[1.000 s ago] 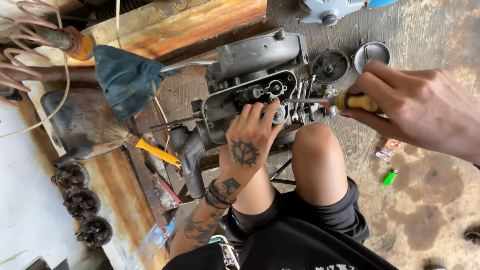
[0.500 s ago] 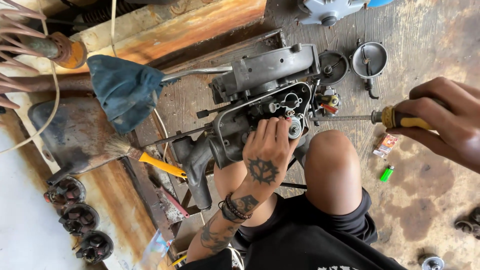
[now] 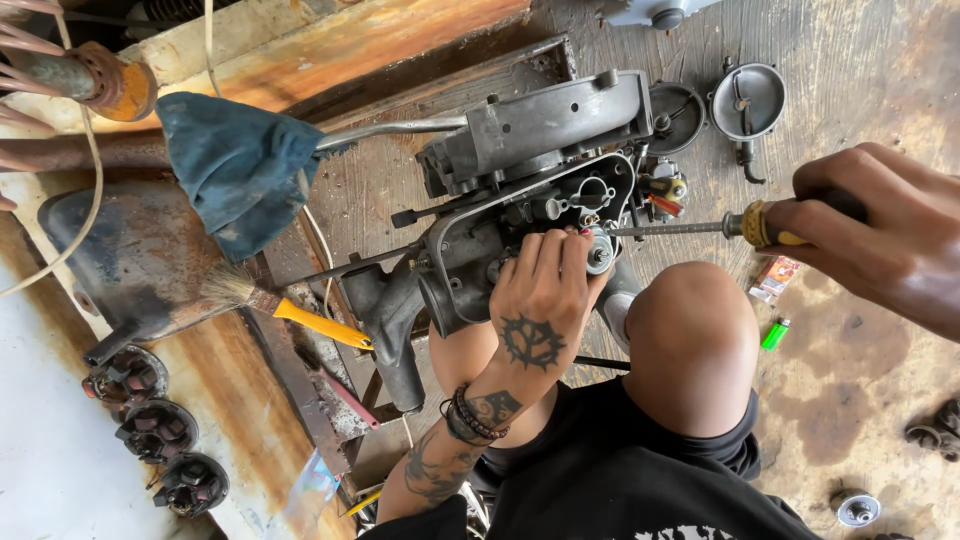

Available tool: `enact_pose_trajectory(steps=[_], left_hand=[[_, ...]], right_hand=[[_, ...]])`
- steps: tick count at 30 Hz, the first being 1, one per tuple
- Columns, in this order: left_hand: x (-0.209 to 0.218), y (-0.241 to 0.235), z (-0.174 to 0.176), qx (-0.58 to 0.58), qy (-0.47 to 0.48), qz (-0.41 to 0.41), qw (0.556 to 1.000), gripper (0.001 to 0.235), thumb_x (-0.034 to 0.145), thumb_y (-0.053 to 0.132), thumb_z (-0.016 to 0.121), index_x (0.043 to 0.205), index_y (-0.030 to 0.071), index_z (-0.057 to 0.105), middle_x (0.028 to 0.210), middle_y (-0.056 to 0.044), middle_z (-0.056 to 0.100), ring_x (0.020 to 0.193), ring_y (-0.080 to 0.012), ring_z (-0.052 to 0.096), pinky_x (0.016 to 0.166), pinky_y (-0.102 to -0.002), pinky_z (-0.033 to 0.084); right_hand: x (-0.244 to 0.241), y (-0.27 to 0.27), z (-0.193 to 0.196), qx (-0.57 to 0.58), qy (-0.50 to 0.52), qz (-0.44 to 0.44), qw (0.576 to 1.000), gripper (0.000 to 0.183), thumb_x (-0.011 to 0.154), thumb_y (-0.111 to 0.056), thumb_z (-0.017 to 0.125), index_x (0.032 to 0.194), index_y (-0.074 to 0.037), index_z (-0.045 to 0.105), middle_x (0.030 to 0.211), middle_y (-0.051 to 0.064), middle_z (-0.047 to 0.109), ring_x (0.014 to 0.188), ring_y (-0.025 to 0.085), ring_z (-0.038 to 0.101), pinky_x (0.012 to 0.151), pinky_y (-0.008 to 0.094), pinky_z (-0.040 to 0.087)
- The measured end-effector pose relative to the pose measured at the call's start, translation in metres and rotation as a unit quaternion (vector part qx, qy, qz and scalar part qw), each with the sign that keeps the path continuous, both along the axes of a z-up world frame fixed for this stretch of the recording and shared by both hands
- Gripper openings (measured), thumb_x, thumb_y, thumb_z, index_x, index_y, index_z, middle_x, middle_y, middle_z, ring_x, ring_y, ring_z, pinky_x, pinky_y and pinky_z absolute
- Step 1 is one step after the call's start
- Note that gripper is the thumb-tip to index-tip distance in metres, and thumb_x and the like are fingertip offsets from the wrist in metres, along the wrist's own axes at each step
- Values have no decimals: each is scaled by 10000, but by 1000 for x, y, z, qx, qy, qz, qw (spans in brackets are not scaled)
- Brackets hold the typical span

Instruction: Disassembling and inspecting components of a motorcycle engine using a screwdriver

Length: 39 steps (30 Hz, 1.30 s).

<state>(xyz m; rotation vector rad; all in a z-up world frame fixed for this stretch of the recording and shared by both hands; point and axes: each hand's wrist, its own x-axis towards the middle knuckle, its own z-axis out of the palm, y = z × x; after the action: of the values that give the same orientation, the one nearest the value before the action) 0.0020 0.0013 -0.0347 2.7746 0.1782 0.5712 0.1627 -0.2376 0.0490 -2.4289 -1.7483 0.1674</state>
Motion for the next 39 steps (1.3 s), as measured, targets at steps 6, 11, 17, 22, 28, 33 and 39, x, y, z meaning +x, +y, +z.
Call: enact_pose_trajectory(steps=[6, 11, 17, 22, 28, 33, 39], left_hand=[[0, 0, -1, -4, 0, -7, 1000, 351, 966, 211, 852, 855, 144, 526, 823, 21, 571, 745, -159, 548, 588, -285, 427], [-1, 1, 0, -2, 1, -5, 1000, 391, 944, 227, 892, 847, 147, 523, 821, 30, 583, 732, -153, 543, 579, -284, 418], [-1, 1, -1, -5, -1, -11, 1000, 287, 1000, 212, 792, 874, 125, 548, 832, 14, 579, 742, -173, 545, 595, -295, 417], [-1, 1, -3, 0, -4, -9, 1000, 292, 977, 212, 832, 891, 145, 560, 829, 21, 573, 744, -164, 544, 590, -286, 421], [-1, 2, -3, -14, -5, -22, 1000, 273, 950, 227, 852, 922, 123, 601, 872, 4, 625, 770, -174, 569, 598, -292, 436], [-2, 2, -5, -10, 1, -22, 1000, 285, 940, 241, 859, 914, 135, 595, 872, 10, 619, 779, -169, 568, 600, -290, 440], [-2, 2, -7, -7, 2, -28, 1000, 317, 924, 262, 877, 925, 121, 594, 872, 1, 620, 789, -168, 579, 615, -281, 460]], right_hand=[[2, -4, -3, 58, 17, -21, 998, 237, 984, -218, 761, 1055, 2, 705, 1027, 199, 599, 775, 331, 581, 719, 435, 500], [-1, 10, 12, 19, 10, -17, 1000, 191, 1011, -203, 728, 1070, -23, 702, 1027, 188, 584, 759, 346, 565, 691, 422, 467], [-5, 12, 13, 18, -47, 68, 996, 88, 1032, -29, 654, 1105, 8, 688, 1094, 206, 613, 836, 355, 615, 605, 427, 534], [-6, 20, 23, 9, -86, 129, 988, 53, 1028, -65, 644, 1034, -34, 686, 1040, 142, 637, 816, 293, 641, 597, 390, 594], [-11, 52, 41, 22, -111, 119, 986, 209, 1090, -15, 636, 888, -69, 626, 920, 89, 596, 713, 234, 579, 510, 282, 456], [-6, 58, 44, -28, -114, 92, 989, 181, 1121, -102, 564, 943, -95, 598, 903, 54, 550, 700, 193, 552, 482, 300, 452], [-18, 50, 39, -59, -139, 207, 967, 59, 989, -107, 695, 958, -112, 645, 909, 45, 617, 725, 198, 599, 588, 302, 566]])
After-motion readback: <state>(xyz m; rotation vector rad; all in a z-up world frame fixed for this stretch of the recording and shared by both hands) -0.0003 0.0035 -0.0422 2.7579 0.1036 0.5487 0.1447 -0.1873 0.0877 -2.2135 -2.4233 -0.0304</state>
